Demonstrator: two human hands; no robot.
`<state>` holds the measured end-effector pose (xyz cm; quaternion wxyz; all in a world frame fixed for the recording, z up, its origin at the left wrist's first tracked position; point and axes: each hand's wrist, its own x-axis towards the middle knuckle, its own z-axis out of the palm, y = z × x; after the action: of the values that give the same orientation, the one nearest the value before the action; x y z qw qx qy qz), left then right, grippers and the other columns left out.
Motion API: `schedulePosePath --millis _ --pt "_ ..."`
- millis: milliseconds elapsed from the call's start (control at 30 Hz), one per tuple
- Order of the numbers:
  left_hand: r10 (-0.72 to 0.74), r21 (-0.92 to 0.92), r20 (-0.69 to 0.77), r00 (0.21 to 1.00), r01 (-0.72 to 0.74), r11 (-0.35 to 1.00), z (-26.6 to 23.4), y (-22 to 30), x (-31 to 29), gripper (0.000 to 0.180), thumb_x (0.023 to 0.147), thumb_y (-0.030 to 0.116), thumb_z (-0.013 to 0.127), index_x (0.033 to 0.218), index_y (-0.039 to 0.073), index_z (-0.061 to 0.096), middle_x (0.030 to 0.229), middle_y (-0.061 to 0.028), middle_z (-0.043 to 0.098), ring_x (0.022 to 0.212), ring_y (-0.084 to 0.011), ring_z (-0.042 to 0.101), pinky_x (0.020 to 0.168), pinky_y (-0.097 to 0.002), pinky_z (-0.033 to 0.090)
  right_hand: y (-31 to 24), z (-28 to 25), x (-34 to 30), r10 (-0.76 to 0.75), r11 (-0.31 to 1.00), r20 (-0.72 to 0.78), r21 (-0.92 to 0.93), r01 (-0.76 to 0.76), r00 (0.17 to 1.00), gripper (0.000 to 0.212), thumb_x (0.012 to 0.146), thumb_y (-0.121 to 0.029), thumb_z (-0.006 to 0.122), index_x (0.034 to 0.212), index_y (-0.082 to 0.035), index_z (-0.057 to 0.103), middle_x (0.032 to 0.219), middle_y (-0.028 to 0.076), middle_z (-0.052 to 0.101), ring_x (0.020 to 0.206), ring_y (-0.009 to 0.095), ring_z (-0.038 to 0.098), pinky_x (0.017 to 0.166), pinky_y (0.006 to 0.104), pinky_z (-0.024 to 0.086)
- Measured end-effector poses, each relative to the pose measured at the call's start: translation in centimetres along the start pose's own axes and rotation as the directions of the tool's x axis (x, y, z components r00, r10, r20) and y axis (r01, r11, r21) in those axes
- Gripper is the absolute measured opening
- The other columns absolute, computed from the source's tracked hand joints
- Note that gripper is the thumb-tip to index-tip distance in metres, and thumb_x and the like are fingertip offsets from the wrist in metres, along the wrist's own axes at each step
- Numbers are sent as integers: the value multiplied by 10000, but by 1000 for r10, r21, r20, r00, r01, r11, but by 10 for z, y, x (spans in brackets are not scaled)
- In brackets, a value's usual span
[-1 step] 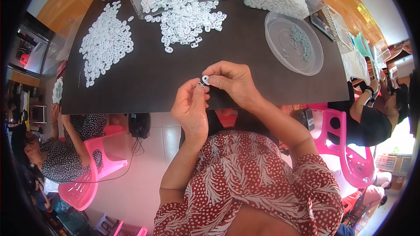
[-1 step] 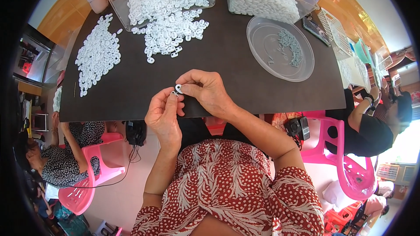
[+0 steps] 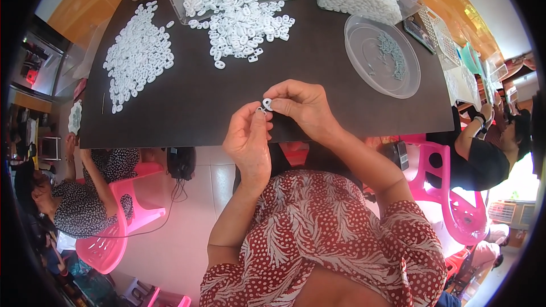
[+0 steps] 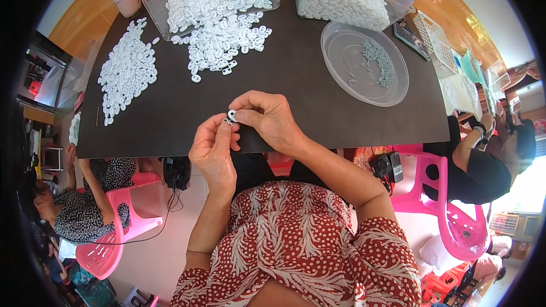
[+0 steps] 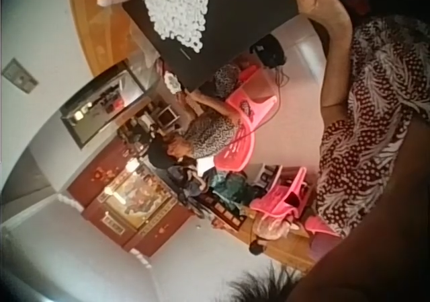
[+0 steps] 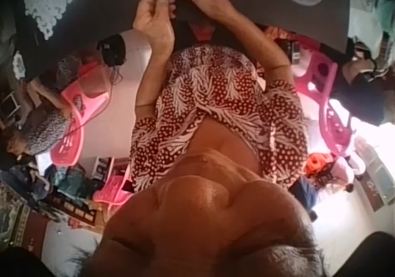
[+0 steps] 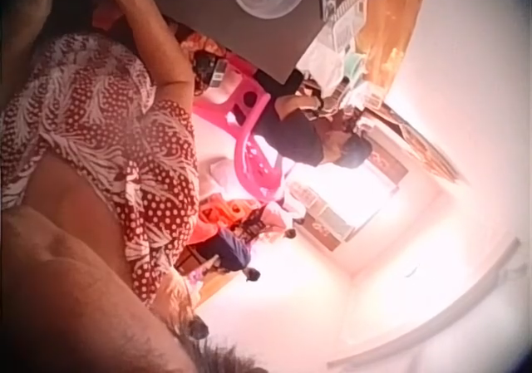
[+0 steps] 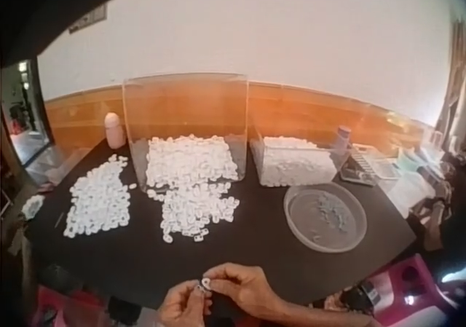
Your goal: Manually assembling small white plastic components by inserting grey pins into them at a workbench.
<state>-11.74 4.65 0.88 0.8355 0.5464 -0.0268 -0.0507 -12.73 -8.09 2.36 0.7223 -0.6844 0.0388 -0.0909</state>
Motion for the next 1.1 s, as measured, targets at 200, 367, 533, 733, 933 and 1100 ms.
schedulePosePath --millis 200,367,533,733,933,1100 --pt "18 0 16 1000 -18 1000 1 -3 0 139 895 25 568 1016 -39 597 803 -57 629 640 -63 564 521 -177 451 2 5 -5 -28 1000 -53 -6 28 998 83 820 17 609 895 39 633 793 44 638 728 81 591 655 224 489" --pt "31 -14 36 999 -30 999 0 -7 0 164 894 36 580 1032 -50 587 807 -61 628 644 -72 569 528 -186 461 7 6 -7 -171 961 -86 -232 147 981 101 794 11 619 890 13 652 763 56 617 751 127 568 666 269 469" --pt "-20 -65 83 996 26 998 -1 -7 2 216 885 42 592 1069 -68 566 788 -76 631 629 -107 585 510 -213 478 7 4 -8 -271 912 -63 -338 235 961 108 788 10 612 884 -5 661 744 66 594 772 194 549 673 312 450" --pt "-66 -60 140 988 75 995 -2 -2 2 226 903 46 567 1100 -63 552 792 -75 627 636 -108 575 530 -218 474 7 1 -8 -420 785 -1 -501 363 907 111 767 18 611 868 -18 644 738 77 588 715 238 534 633 340 450" --pt "-125 -80 141 982 138 987 -1 -2 5 196 894 40 577 1053 -75 571 775 -85 626 607 -112 572 520 -227 479 6 -2 -10 -470 695 70 -585 418 880 172 726 8 639 896 -14 621 763 80 589 716 252 526 626 354 454" --pt "-183 -136 56 982 189 973 5 7 8 188 888 34 583 1037 -82 576 774 -88 624 601 -112 572 545 -220 482 5 6 -13 -583 614 79 -609 502 809 270 662 1 678 928 -17 632 821 78 590 753 247 521 632 347 458"
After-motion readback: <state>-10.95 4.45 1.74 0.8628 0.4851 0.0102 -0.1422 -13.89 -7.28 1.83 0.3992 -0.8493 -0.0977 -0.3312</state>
